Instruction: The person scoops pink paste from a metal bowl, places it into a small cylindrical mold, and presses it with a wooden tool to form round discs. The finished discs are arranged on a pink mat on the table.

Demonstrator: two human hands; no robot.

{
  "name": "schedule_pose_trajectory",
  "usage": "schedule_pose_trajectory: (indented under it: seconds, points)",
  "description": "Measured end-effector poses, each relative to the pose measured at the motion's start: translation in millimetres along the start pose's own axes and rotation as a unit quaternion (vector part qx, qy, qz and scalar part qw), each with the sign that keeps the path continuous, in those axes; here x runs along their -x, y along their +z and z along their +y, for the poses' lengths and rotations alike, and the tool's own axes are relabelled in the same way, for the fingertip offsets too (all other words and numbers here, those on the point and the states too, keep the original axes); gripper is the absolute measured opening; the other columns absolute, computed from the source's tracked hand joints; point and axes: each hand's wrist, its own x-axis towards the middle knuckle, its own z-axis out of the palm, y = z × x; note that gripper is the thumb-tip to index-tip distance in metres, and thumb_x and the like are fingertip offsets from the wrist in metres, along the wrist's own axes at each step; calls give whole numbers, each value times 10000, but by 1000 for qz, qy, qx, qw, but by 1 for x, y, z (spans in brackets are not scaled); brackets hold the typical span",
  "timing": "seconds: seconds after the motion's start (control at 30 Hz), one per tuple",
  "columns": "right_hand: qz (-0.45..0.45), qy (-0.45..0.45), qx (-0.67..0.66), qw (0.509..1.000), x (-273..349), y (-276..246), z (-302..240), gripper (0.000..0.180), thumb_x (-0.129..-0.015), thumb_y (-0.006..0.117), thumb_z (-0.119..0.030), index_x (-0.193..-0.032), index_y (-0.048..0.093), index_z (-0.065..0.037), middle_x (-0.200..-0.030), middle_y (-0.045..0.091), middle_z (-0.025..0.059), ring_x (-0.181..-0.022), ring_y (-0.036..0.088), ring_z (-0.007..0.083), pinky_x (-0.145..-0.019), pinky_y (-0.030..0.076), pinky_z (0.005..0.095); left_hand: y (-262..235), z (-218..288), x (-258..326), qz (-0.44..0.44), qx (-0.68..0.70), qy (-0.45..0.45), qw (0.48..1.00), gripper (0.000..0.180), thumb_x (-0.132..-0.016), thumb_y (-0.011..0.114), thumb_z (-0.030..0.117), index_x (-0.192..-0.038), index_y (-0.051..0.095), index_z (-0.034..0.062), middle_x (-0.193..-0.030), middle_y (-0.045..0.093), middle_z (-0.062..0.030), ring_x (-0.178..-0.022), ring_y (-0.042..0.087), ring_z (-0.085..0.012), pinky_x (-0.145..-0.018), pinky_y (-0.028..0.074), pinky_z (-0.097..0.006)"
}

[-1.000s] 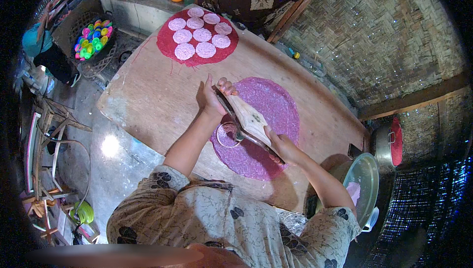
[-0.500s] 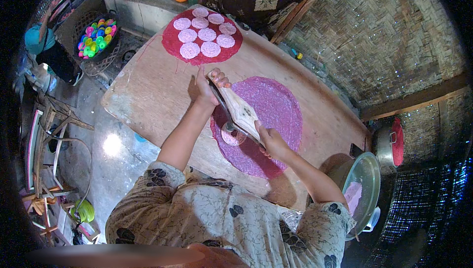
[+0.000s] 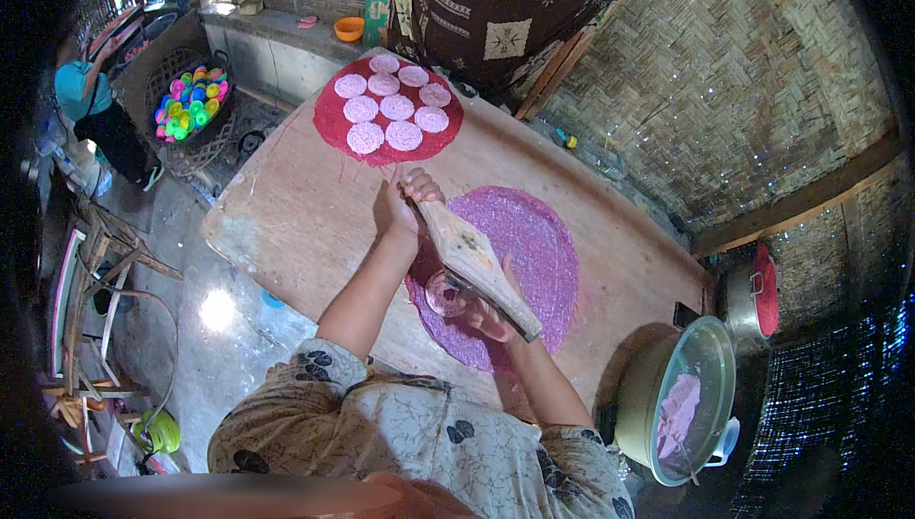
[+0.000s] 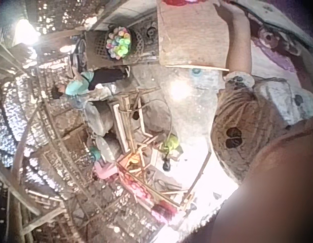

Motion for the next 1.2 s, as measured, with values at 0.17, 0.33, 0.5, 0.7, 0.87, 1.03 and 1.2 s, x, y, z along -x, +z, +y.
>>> schedule_pose_trajectory:
  seconds: [0.17,0.33,0.5,0.7,0.87,1.03,1.2]
  points:
    - [78,21,136,987,3,-9,5,742,-978,339,-674,-1359,521,-65,-781,619,63,-514,519,136,-384,376,252,-2,8,-6,-40,40,24,998,496,-987,458,531,-622,405,199,-511,313,66,-465,330,-99,-553,337,-280]
    - [141,-120,659,729,24,-29,15,474,-1035,446,-418,-1333,541,-61,-744,533,-7,-604,499,103,-548,425,262,35,17,-21,-186,0,-15,982,464,-1005,466,485,-652,483,185,-504,388,78,-463,417,-95,-563,405,-267]
    - [98,-77,419,900,67,41,-22,825,-958,315,-718,-1215,566,25,-858,603,77,-650,561,163,-584,454,291,135,-2,-6,-210,-172,-95,958,622,-978,331,663,-623,485,175,-494,426,42,-457,445,-125,-547,421,-287]
    - [102,-116,375,914,106,19,-13,941,-899,285,-803,-1235,571,28,-814,637,97,-616,590,171,-500,440,286,237,-34,70,-200,-640,276,689,751,-1008,252,654,-1270,539,12,-1149,584,-106,-1071,578,-177,-1000,435,-334]
    - [-6,-194,187,963,136,-22,8,978,-833,276,-879,-1178,548,-4,-599,498,92,-399,414,187,-380,343,317,324,-11,217,-542,-537,370,530,822,-903,276,791,-1149,586,70,-884,576,-68,-668,466,-183,-641,379,-346]
    - [-104,-225,82,965,121,-16,-3,935,-849,297,-862,-1135,550,-9,-540,430,78,-342,342,173,-339,295,306,360,-29,297,-576,-573,304,497,450,-1022,323,582,-1228,617,312,-748,615,-53,-496,490,-158,-504,407,-348]
    - [-177,-236,130,947,106,3,-16,874,-902,289,-806,-1174,565,-22,-568,453,69,-335,329,159,-310,305,291,362,-29,336,-581,-602,315,448,447,-1038,314,537,-1306,574,292,-738,649,-57,-521,540,-162,-502,414,-347]
